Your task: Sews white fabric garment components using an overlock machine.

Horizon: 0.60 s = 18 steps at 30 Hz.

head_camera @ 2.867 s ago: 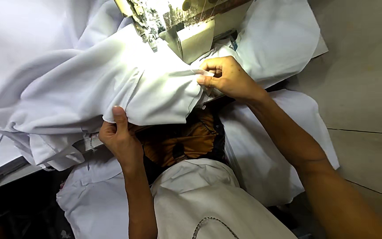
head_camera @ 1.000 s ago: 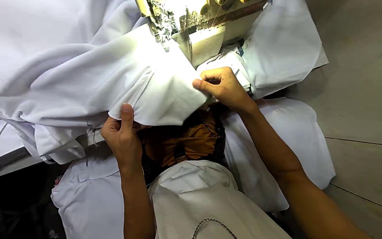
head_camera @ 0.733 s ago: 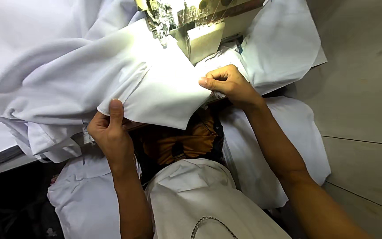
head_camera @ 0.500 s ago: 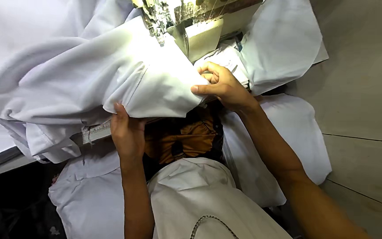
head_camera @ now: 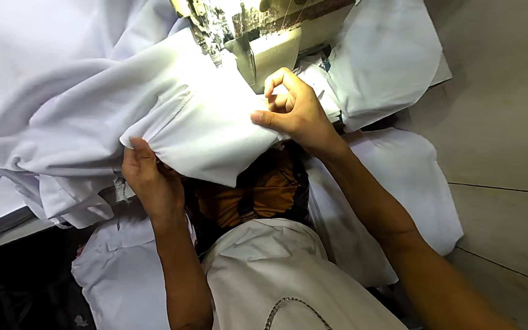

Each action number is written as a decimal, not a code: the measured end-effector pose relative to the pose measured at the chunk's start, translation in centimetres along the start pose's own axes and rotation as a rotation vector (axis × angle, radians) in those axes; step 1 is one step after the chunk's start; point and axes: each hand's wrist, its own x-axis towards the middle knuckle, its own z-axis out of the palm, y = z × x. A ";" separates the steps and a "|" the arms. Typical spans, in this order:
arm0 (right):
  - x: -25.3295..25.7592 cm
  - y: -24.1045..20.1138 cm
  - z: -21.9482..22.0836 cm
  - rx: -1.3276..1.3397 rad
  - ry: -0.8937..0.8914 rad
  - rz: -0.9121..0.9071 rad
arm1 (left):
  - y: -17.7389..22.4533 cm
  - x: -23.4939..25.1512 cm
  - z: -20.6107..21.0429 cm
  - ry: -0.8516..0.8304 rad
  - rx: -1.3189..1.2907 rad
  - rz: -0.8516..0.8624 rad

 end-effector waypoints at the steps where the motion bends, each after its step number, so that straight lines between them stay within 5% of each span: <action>1: -0.3 -0.1 0.2 -0.014 0.005 -0.025 | 0.1 0.1 0.0 -0.009 0.008 0.011; 18: -1.0 0.9 -0.9 -0.145 -0.010 -0.004 | 0.3 -0.7 -0.4 -0.035 0.040 0.034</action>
